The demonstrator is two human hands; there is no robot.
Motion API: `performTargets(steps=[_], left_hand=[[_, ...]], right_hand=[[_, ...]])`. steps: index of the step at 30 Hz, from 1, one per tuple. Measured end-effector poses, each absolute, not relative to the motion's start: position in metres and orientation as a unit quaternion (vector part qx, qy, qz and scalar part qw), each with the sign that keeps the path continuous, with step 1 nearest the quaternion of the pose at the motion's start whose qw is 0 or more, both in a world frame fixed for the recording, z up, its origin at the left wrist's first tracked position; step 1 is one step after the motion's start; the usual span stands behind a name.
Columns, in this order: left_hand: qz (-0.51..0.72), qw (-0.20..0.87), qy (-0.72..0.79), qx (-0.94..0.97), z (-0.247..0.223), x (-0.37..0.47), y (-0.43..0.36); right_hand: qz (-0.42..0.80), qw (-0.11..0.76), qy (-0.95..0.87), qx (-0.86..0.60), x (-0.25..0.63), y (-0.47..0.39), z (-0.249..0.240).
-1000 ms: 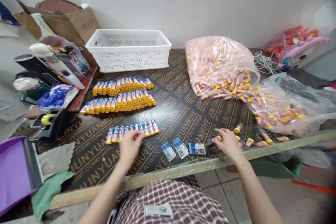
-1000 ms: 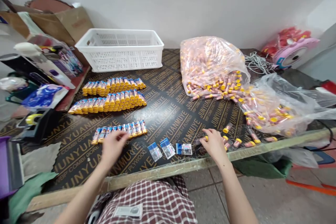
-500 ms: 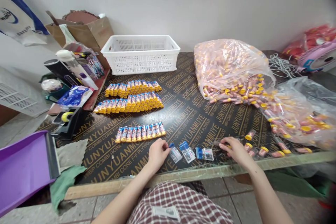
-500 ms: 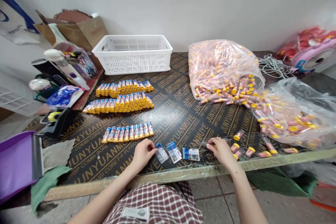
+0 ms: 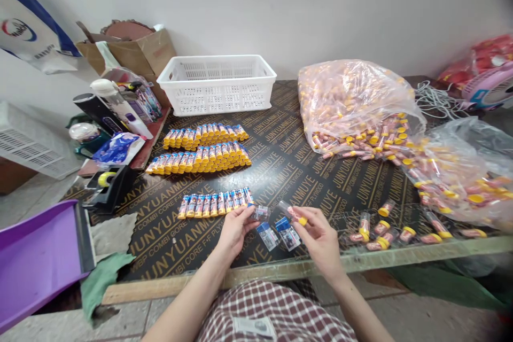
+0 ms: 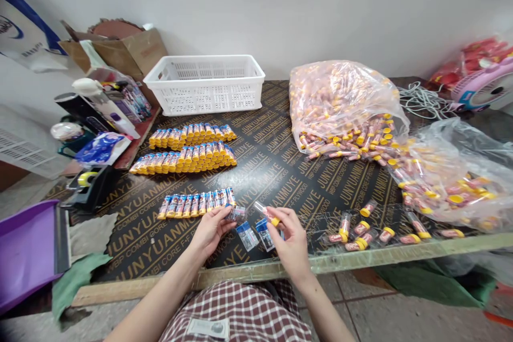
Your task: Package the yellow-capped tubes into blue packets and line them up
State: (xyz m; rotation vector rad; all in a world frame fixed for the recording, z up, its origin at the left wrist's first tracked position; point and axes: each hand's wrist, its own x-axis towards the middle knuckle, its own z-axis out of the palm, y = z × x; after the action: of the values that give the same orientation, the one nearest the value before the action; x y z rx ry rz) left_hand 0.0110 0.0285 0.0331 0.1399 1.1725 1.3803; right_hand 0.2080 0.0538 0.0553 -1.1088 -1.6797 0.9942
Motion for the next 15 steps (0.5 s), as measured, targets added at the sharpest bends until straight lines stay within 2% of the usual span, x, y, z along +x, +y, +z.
performTargets(steps=[7,11,15], left_hand=[[0.630,0.569,0.527,0.033,0.031,0.005,0.027],[0.633,0.562,0.531,0.034,0.032,0.005,0.027],[0.633,0.550,0.540,0.074,0.034,0.010,0.025]], right_hand=[[0.267,0.420,-0.767,-0.404,0.192,0.036,0.051],[0.261,0.421,-0.775,-0.391,0.189,0.036,0.048],[0.311,0.393,-0.785,-0.365,0.186,0.035,0.046]])
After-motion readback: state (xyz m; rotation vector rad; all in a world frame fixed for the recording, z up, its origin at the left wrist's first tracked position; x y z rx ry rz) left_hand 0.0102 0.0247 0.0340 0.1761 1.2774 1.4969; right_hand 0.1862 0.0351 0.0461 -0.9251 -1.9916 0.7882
